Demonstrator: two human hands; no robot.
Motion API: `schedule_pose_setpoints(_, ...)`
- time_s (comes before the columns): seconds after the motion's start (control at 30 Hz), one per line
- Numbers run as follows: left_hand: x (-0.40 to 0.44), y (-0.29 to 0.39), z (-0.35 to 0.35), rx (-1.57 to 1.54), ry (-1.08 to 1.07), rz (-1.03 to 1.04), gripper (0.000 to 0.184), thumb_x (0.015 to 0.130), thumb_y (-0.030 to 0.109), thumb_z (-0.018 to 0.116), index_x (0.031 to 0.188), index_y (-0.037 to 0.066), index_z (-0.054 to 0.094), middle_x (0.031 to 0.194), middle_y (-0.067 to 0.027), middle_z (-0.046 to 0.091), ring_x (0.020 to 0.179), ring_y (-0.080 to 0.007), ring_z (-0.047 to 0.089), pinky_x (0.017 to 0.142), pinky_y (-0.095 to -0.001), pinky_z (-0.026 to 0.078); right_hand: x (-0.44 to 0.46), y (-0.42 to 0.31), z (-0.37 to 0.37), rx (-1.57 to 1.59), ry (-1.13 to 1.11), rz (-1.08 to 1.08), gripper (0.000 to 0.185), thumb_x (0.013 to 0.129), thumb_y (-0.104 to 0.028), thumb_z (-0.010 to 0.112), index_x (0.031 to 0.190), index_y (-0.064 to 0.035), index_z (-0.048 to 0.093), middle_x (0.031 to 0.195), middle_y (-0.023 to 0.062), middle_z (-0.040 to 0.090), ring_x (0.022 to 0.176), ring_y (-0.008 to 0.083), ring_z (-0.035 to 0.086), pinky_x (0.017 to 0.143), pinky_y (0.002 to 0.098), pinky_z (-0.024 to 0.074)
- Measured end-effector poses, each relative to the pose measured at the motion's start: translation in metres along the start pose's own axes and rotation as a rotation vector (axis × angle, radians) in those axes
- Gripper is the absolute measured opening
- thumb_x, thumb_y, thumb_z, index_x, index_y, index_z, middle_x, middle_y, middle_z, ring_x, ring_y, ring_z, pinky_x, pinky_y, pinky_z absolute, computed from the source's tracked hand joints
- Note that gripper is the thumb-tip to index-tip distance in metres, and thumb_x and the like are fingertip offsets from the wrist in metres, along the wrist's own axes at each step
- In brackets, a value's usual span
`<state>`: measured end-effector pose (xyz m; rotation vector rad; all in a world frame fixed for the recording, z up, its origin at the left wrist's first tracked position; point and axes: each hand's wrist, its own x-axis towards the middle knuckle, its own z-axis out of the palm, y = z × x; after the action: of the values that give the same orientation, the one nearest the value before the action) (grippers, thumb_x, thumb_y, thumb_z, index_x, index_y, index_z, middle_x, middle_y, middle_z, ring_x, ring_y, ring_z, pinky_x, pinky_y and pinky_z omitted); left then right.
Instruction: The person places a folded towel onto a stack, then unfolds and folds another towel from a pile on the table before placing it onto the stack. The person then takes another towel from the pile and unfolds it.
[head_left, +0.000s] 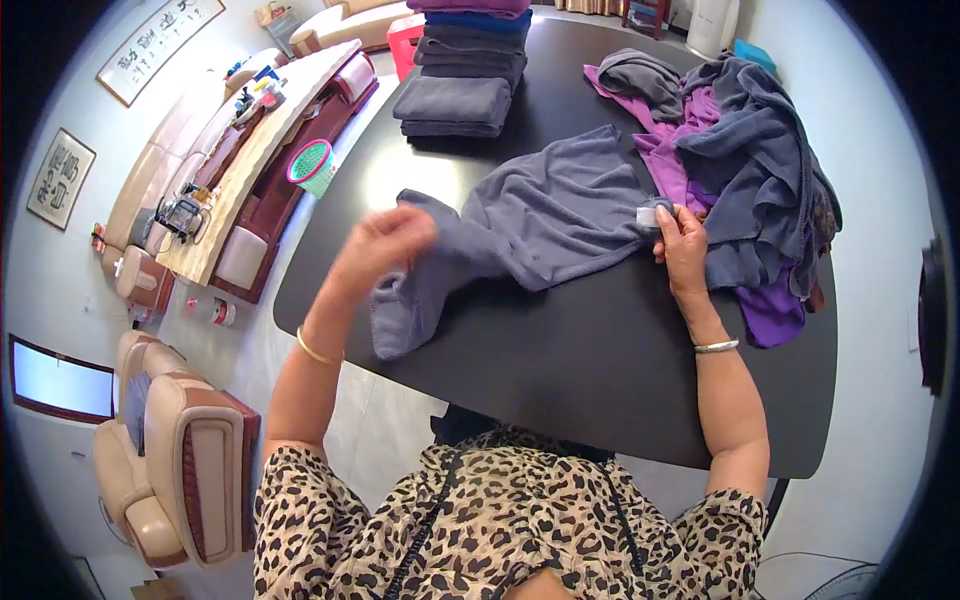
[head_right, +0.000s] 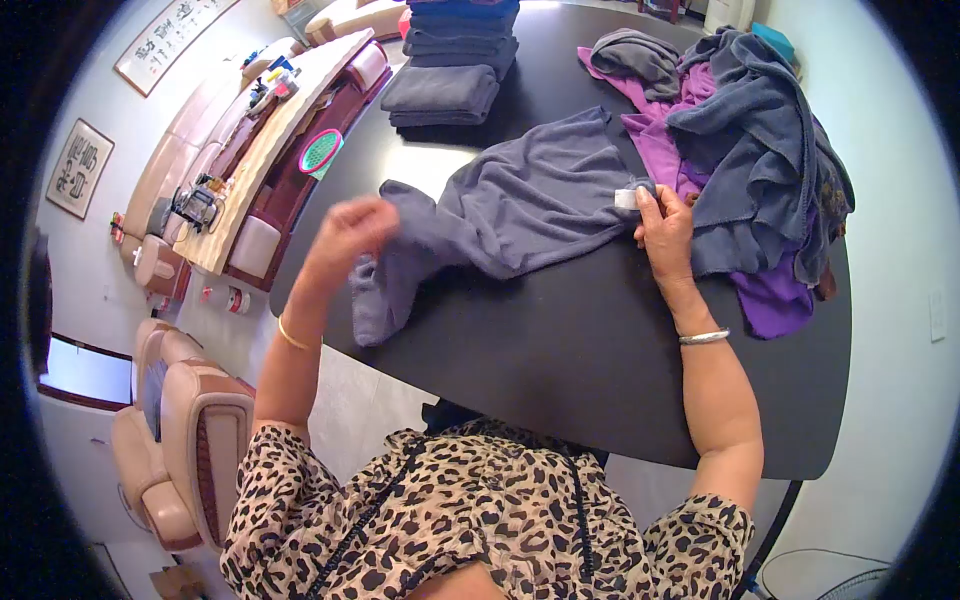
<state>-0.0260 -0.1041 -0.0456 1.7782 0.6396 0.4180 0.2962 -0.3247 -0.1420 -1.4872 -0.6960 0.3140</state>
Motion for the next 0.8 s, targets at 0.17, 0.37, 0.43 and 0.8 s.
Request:
schedule_pose_setpoints(0.17,0.012,-0.032,-0.026,0.028,0.347,0.167,0.012,0.089,0.014,0.064,0.087,0.003,0.063,0.074,0.0015,0.059,0.067,-0.0064,0.055,0.061,-0.0206,0.046,0.002,-0.001,0.002,0.012,0.016,0.003,0.021,0.093,-0.025,0.059,0.086,-0.0054,0.062,0.068,-0.0036,0.055,0.046,0.0020,0.047,0.040,0.0175,0.0357)
schedule_pose_setpoints(0.37,-0.067,-0.032,-0.011,0.439,-0.017,0.071,0.034,0.072,0.023,0.082,0.087,0.002,0.060,0.075,-0.0010,0.058,0.066,-0.0089,0.055,0.061,-0.0252,0.047,-0.001,0.000,0.001,0.019,-0.016,-0.007,0.020,0.093,-0.025,0.059,0.086,-0.0061,0.062,0.068,-0.0037,0.055,0.046,0.0016,0.047,0.040,0.0173,0.0352)
schedule_pose_setpoints(0.43,-0.087,-0.032,0.002,0.845,0.077,0.257,0.039,0.065,0.019,0.082,0.090,0.002,0.058,0.084,-0.0095,0.059,0.074,-0.0251,0.058,0.068,-0.0330,0.049,-0.001,0.000,0.000,0.036,-0.024,-0.010,0.019,0.093,-0.023,0.058,0.086,-0.0060,0.062,0.067,-0.0038,0.055,0.046,0.0017,0.046,0.039,0.0173,0.0350)
schedule_pose_setpoints(0.8,-0.100,-0.033,-0.051,0.517,0.583,0.303,0.022,0.079,-0.008,0.050,0.098,0.002,0.054,0.079,-0.0046,0.053,0.069,-0.0113,0.050,0.064,-0.0250,0.042,0.018,-0.055,-0.039,0.195,0.305,-0.170,0.013,0.093,-0.019,0.059,0.087,-0.0089,0.063,0.068,-0.0068,0.054,0.046,-0.0010,0.038,0.038,0.0167,0.0271)
